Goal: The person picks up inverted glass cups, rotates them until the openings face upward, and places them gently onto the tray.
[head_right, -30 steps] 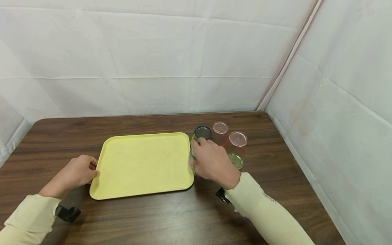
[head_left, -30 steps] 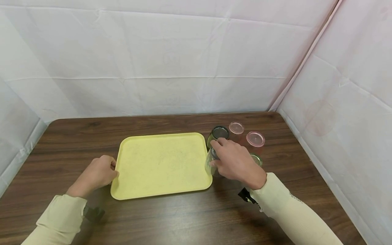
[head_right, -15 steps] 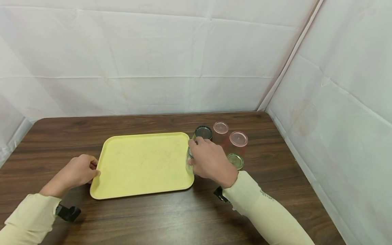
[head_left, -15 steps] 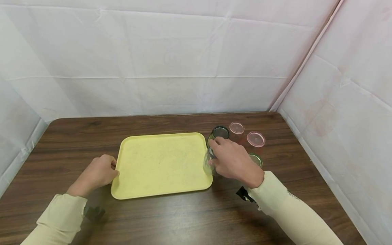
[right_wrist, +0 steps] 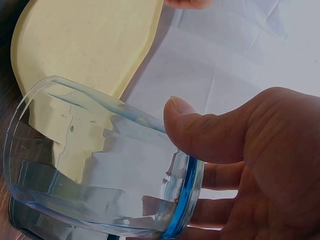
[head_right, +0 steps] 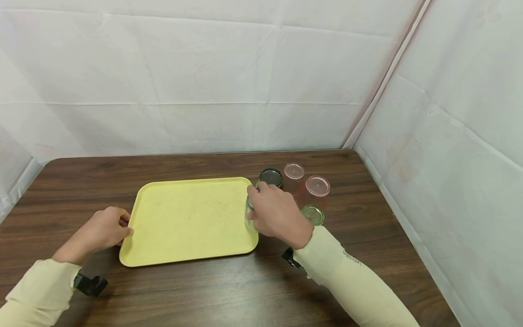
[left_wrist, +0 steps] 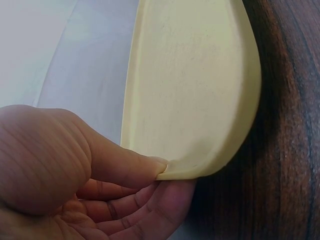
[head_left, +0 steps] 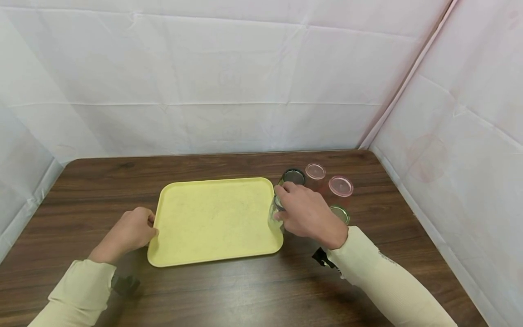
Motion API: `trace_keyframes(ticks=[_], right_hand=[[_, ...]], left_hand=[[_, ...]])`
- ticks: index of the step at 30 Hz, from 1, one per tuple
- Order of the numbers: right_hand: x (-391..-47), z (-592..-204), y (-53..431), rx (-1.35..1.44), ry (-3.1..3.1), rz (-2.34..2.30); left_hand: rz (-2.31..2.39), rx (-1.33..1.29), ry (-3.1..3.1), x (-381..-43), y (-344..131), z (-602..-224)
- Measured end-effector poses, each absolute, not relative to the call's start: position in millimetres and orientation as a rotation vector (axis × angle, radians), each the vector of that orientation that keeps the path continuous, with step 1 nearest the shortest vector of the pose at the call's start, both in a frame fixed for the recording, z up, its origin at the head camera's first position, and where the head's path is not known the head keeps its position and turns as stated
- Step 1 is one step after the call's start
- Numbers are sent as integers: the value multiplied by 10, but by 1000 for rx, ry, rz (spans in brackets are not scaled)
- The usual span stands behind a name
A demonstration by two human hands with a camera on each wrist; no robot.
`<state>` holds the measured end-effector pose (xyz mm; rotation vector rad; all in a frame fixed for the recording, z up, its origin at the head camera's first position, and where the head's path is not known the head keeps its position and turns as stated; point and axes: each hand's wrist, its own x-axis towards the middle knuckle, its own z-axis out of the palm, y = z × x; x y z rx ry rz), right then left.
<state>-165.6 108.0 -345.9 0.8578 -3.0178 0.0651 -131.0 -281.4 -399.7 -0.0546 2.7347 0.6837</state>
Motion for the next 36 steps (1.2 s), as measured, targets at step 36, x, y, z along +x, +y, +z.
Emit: trace_keyframes(ticks=[36], right_hand=[[-1663, -3388, 884, 925, -2982, 61]], left_hand=[[673, -40, 2780, -1297, -2817, -4024]])
